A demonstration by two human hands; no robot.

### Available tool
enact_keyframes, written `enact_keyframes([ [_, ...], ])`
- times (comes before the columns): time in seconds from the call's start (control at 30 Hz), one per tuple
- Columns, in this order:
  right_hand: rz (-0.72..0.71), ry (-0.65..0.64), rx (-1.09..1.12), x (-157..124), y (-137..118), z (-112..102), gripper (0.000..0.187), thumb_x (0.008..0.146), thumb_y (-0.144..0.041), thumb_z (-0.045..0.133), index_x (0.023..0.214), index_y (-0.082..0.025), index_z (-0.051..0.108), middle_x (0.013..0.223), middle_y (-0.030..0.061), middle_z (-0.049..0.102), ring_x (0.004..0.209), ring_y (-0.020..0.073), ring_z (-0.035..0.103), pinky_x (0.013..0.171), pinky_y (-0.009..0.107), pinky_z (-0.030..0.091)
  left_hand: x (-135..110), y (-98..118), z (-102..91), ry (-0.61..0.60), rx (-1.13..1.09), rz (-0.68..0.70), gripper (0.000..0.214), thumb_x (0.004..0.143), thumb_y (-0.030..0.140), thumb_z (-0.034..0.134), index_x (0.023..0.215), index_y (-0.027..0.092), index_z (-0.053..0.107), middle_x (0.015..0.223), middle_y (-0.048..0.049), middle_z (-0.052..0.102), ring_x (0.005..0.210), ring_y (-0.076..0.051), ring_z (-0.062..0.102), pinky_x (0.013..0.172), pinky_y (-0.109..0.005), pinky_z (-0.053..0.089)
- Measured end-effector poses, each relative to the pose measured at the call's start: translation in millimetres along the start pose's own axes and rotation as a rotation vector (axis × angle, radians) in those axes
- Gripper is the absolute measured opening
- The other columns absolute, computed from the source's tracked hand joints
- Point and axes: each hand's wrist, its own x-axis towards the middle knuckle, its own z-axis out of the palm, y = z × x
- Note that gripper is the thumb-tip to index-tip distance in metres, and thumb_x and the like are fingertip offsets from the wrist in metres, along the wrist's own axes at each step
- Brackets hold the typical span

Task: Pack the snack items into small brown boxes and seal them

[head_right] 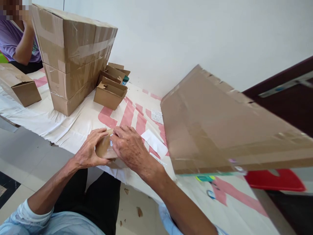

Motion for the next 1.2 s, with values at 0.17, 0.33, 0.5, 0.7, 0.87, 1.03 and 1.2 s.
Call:
enact_keyframes([
  [0.17,0.002,0.023,0.027,-0.1,-0.2,1.7,0.021,0.099,-0.009,0.058,0.088,-0.019,0.072,0.096,0.0086,0.07,0.093,0.025,0.057,0.084,0.038,0.043,-0.3,-0.1,-0.7,0.001,0.002,0.013,0.103,0.061,0.03,0.098,0.152,0.024,0.051,0.157,-0.0194,0.055,0.153,-0.044,0.047,0.125,-0.062,0.042],
  [0.33,0.033,0.04,0.094,1.6,0.8,0.8,0.024,0.101,-0.008,0.052,0.092,-0.019,0.071,0.095,0.0085,0.069,0.093,0.0244,0.058,0.083,0.037,0.043,0.0,0.0,-1.3,0.001,-0.004,0.002,0.106,0.059,0.031,0.099,0.153,0.023,0.051,0.157,-0.02,0.054,0.152,-0.043,0.048,0.125,-0.062,0.042],
  [0.5,0.094,0.023,0.02,5.3,3.6,3.9,0.025,0.097,-0.005,0.052,0.096,-0.017,0.074,0.094,0.0091,0.067,0.091,0.0249,0.055,0.079,0.037,0.04,1.4,-1.6,0.0,-0.022,-0.015,-0.013,0.107,0.058,0.031,0.099,0.153,0.024,0.052,0.158,-0.0193,0.053,0.152,-0.043,0.046,0.126,-0.062,0.041],
  [0.7,0.083,0.031,0.014,7.2,2.5,6.8,0.027,0.095,-0.003,0.052,0.092,-0.018,0.074,0.093,0.0084,0.066,0.09,0.0241,0.053,0.08,0.036,0.04,-0.6,-3.8,0.6,-0.013,-0.024,-0.014,0.109,0.058,0.031,0.1,0.154,0.025,0.051,0.159,-0.0194,0.052,0.153,-0.044,0.045,0.125,-0.063,0.042],
  [0.87,0.08,0.063,0.004,8.6,0.3,9.1,0.028,0.093,-0.001,0.051,0.091,-0.018,0.073,0.093,0.009,0.067,0.089,0.0241,0.054,0.08,0.036,0.04,-2.2,-5.0,0.1,0.002,-0.017,-0.001,0.11,0.057,0.032,0.101,0.155,0.025,0.05,0.159,-0.0196,0.052,0.153,-0.044,0.046,0.125,-0.063,0.042],
  [1.03,0.058,0.116,0.094,7.4,-0.8,8.6,0.03,0.094,0.0,0.049,0.096,-0.018,0.073,0.094,0.0074,0.068,0.091,0.0232,0.056,0.083,0.035,0.043,-1.5,-6.2,-0.9,0.003,-0.008,0.009,0.109,0.056,0.033,0.101,0.153,0.023,0.052,0.157,-0.0201,0.054,0.152,-0.043,0.047,0.125,-0.062,0.042],
  [1.2,0.008,0.087,0.101,2.8,-0.2,6.6,0.027,0.094,-0.002,0.052,0.089,-0.019,0.072,0.093,0.0076,0.068,0.091,0.0238,0.055,0.083,0.036,0.042,1.0,-2.8,-2.6,-0.025,-0.013,-0.001,0.106,0.058,0.031,0.1,0.153,0.023,0.052,0.157,-0.0186,0.054,0.153,-0.043,0.046,0.126,-0.061,0.043],
])
